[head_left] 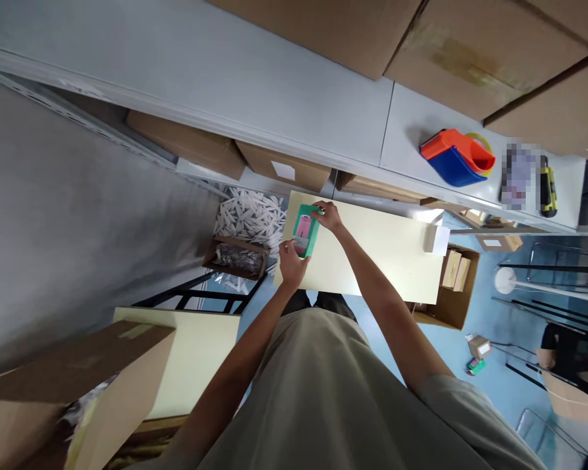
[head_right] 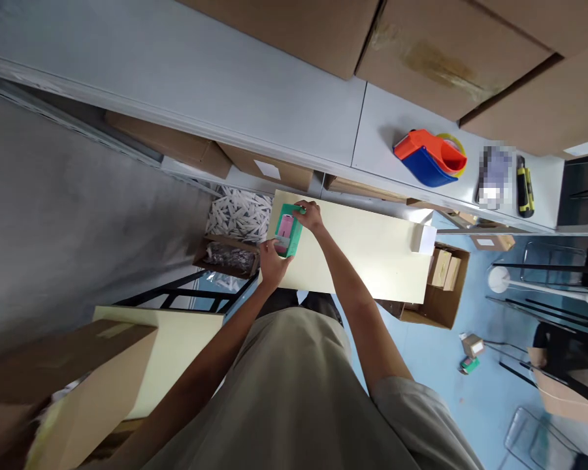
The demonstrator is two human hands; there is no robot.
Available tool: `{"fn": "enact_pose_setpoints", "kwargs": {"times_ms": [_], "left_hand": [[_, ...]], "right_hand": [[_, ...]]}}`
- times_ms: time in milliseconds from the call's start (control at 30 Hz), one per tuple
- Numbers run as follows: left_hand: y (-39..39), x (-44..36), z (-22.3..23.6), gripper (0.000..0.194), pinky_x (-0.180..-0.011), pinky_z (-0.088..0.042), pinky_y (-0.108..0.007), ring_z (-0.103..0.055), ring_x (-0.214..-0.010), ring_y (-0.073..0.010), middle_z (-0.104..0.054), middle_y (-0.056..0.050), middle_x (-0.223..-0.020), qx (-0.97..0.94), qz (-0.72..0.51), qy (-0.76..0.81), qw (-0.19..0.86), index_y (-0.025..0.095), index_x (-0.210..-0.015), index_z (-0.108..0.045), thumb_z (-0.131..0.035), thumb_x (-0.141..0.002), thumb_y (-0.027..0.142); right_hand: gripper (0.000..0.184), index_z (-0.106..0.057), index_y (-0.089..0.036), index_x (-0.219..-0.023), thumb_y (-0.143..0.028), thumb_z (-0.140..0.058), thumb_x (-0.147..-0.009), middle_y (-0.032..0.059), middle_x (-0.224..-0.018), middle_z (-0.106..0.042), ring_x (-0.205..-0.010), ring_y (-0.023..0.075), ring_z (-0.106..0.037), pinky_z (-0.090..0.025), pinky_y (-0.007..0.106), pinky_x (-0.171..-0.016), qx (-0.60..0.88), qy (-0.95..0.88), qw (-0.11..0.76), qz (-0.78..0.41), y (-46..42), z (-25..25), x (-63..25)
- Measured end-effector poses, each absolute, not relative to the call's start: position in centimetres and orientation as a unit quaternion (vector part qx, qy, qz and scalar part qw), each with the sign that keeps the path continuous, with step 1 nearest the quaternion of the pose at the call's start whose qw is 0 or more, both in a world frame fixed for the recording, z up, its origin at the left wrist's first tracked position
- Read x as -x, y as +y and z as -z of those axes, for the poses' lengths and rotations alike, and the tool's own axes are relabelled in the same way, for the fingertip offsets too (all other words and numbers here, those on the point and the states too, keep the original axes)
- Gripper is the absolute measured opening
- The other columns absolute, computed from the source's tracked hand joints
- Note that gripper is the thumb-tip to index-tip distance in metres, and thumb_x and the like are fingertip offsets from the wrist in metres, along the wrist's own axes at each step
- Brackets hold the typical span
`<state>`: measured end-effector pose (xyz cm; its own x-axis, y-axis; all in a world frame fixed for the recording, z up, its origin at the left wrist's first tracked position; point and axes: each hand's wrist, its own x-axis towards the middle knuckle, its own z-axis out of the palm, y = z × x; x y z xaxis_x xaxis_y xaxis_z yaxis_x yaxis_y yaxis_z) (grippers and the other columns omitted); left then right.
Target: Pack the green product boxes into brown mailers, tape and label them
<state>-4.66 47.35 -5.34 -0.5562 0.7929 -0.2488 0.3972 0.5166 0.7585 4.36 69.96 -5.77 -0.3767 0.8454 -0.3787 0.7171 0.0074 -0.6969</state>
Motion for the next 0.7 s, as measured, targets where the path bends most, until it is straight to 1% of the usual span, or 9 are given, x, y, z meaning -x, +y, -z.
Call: {"fn": "enact_pose_setpoints", "kwargs": {"times_ms": [67, 133, 233, 300, 367, 433, 500, 600, 700], "left_hand": [[48.5, 4.9, 6.6, 0.057, -0.107, -0.062, -0.056, -0.060, -0.141, -0.0456, -0.058, -0.023, -0.145, -0.368, -0.307, 0.825, 0.301, 0.023, -0.131, -0.058, -0.093, -0.087, 0.031], [49.5, 4.9, 7.4, 0.057, -0.105, -0.064, -0.056, -0.056, -0.148, -0.0473, -0.057, -0.024, -0.149, -0.375, -0.286, 0.828, 0.301, 0.023, -0.135, -0.057, -0.091, -0.089, 0.028], [50.6, 4.7, 8.0, 0.058, -0.103, -0.066, -0.056, -0.053, -0.152, -0.0477, -0.056, -0.024, -0.151, -0.391, -0.267, 0.827, 0.303, 0.023, -0.139, -0.057, -0.090, -0.091, 0.027], [50.7, 4.4, 7.8, 0.057, -0.104, -0.066, -0.055, -0.054, -0.152, -0.0477, -0.057, -0.024, -0.151, -0.398, -0.261, 0.823, 0.310, 0.022, -0.140, -0.058, -0.088, -0.092, 0.025], [50.4, 4.2, 7.3, 0.054, -0.110, -0.064, -0.057, -0.054, -0.153, -0.0479, -0.056, -0.025, -0.152, -0.397, -0.265, 0.821, 0.312, 0.021, -0.141, -0.059, -0.084, -0.094, 0.021], [49.6, 4.1, 6.6, 0.047, -0.119, -0.058, -0.061, -0.053, -0.155, -0.0469, -0.056, -0.026, -0.156, -0.392, -0.285, 0.820, 0.304, 0.020, -0.142, -0.059, -0.074, -0.097, 0.017], [48.4, 4.0, 5.8, 0.040, -0.126, -0.051, -0.064, -0.054, -0.155, -0.0445, -0.057, -0.026, -0.156, -0.380, -0.325, 0.816, 0.289, 0.019, -0.140, -0.061, -0.061, -0.101, 0.013], [46.2, 3.9, 4.2, 0.032, -0.128, -0.047, -0.064, -0.060, -0.145, -0.0417, -0.066, -0.023, -0.141, -0.336, -0.395, 0.812, 0.266, 0.020, -0.130, -0.066, -0.053, -0.102, 0.013], [43.5, 3.4, 2.5, 0.019, -0.126, -0.048, -0.062, -0.066, -0.133, -0.0403, -0.072, -0.018, -0.123, -0.278, -0.442, 0.819, 0.239, 0.024, -0.115, -0.069, -0.059, -0.101, 0.017]], "right_hand": [[0.029, -0.084, -0.024, -0.119, -0.028, -0.074, -0.092, 0.0088, -0.119, -0.080, -0.117, 0.0287, -0.074, -0.060, 0.045, -0.116, 0.553, -0.717, 0.056, -0.422, 70.6, 7.2, -3.3], [0.040, -0.081, -0.023, -0.131, -0.022, -0.069, -0.093, 0.0112, -0.132, -0.079, -0.119, 0.0295, -0.075, -0.061, 0.047, -0.117, 0.558, -0.720, 0.043, -0.410, 71.0, 8.2, -2.6], [0.054, -0.074, -0.019, -0.148, -0.016, -0.063, -0.095, 0.0166, -0.154, -0.071, -0.133, 0.0322, -0.074, -0.058, 0.049, -0.125, 0.555, -0.729, 0.009, -0.401, 71.1, 8.8, -1.9], [0.061, -0.068, -0.015, -0.157, -0.016, -0.062, -0.096, 0.0190, -0.167, -0.063, -0.148, 0.0348, -0.067, -0.051, 0.050, -0.132, 0.551, -0.736, -0.011, -0.392, 70.7, 8.5, -1.7], [0.065, -0.062, -0.014, -0.163, -0.018, -0.062, -0.098, 0.0196, -0.175, -0.055, -0.161, 0.0372, -0.055, -0.045, 0.053, -0.138, 0.557, -0.739, -0.009, -0.379, 69.8, 7.9, -1.8], [0.068, -0.056, -0.014, -0.168, -0.024, -0.060, -0.102, 0.0197, -0.180, -0.050, -0.168, 0.0384, -0.046, -0.042, 0.056, -0.140, 0.566, -0.739, 0.020, -0.366, 68.3, 7.0, -2.3], [0.069, -0.052, -0.015, -0.171, -0.029, -0.059, -0.104, 0.0197, -0.182, -0.046, -0.170, 0.0378, -0.042, -0.040, 0.058, -0.140, 0.568, -0.738, 0.058, -0.361, 66.3, 6.0, -3.2], [0.069, -0.053, -0.016, -0.171, -0.034, -0.060, -0.104, 0.0206, -0.182, -0.046, -0.171, 0.0364, -0.042, -0.038, 0.058, -0.140, 0.549, -0.743, 0.087, -0.372, 62.7, 5.0, -5.2], [0.067, -0.057, -0.016, -0.167, -0.036, -0.064, -0.103, 0.0226, -0.180, -0.048, -0.170, 0.0371, -0.043, -0.040, 0.059, -0.139, 0.522, -0.752, 0.094, -0.392, 58.9, 4.5, -7.3]]}}
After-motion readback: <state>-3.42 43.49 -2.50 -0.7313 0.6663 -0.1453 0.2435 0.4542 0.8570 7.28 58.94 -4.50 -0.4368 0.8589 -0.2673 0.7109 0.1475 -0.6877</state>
